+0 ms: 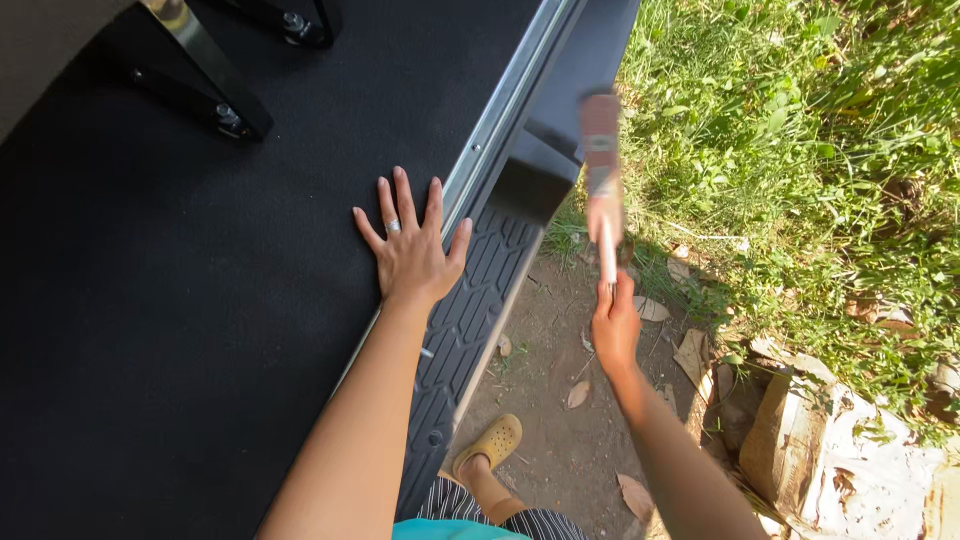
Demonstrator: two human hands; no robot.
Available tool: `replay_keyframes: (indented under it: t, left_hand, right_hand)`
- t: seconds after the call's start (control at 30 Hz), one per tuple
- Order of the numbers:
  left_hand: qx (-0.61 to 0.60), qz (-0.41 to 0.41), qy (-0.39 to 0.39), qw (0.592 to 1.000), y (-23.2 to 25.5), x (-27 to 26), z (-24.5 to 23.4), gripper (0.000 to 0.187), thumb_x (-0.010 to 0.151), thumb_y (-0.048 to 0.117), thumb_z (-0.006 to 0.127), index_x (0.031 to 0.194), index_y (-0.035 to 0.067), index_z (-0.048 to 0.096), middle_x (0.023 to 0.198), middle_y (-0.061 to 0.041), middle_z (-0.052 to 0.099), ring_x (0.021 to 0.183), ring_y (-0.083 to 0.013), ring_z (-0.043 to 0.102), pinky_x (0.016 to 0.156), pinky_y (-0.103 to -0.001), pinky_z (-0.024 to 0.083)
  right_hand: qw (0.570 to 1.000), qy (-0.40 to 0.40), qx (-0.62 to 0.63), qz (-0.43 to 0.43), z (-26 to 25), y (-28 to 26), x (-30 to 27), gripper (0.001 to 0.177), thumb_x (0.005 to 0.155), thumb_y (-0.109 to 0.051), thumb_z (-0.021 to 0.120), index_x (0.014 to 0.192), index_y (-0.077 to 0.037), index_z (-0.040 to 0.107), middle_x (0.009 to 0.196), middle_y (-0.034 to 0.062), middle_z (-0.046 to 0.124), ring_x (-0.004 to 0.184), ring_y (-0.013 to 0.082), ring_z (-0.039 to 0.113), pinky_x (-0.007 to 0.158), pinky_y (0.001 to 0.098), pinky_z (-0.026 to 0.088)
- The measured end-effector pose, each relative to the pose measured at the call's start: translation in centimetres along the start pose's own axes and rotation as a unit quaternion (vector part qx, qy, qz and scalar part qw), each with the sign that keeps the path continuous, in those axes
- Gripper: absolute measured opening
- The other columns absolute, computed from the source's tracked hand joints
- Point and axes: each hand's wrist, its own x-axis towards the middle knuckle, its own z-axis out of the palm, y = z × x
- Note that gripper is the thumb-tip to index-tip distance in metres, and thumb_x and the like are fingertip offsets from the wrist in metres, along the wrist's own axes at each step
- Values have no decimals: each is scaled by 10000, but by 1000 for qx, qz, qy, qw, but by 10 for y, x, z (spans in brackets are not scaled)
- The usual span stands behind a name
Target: The person cleans the interior floor and steps of a van using a brush, sweeping dirt out of the vehicle and clearing the floor space.
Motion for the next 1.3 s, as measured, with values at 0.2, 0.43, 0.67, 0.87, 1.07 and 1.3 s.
replay_keyframes:
  t: [0.2,0.43,0.67,0.87,1.07,1.3]
  left_hand:
    - [14,2,0,1000,-1,-1,1,733,997,628,337,1592,202,369,1679,-233,123,1552,-414,51,1161,-723,3]
    - [9,1,-9,1000,0,-2,1,732,996,629,335,1593,207,362,1680,-233,124,1549,-417,45,1155,-727,-1]
    - [11,-8,-16,1000,0,2,0,731,991,644,319,1585,221,361,1682,-219,116,1548,-403,41,1156,-724,-12]
    - [1,-10,-18,1000,-1,-1,-3,739,996,651,305,1587,211,367,1684,-216,108,1553,-395,36,1159,-716,-22]
    - [-6,-15,-27,1000,-1,-1,-3,754,997,669,275,1595,217,358,1690,-207,88,1556,-384,15,1171,-707,-33]
    - [-6,-15,-35,999,-3,1,-2,737,1005,667,260,1593,238,373,1695,-196,82,1564,-377,8,1177,-709,-37]
  right_hand:
    - [979,-112,-137,-105,-3,28,33,311,1024,-371,578,1098,-70,553,723,262,655,669,471,660,569,548,489]
    - [938,-159,-248,-182,-12,56,66,472,1021,-532,529,923,-71,517,625,199,644,589,431,664,547,531,514]
    - [894,-416,-150,75,-10,56,20,589,956,-698,491,814,-128,533,567,44,544,444,214,500,425,405,401]
    - [827,-493,-206,172,-149,88,16,554,977,-530,509,896,-37,748,653,49,614,535,134,544,519,269,496]
    - [833,-450,-35,321,-145,110,-130,542,962,-508,549,1163,-35,721,738,25,646,637,157,569,573,334,480]
    - [902,-410,-96,91,-40,45,-59,548,990,-540,555,862,-21,676,635,75,591,609,188,558,577,366,451]
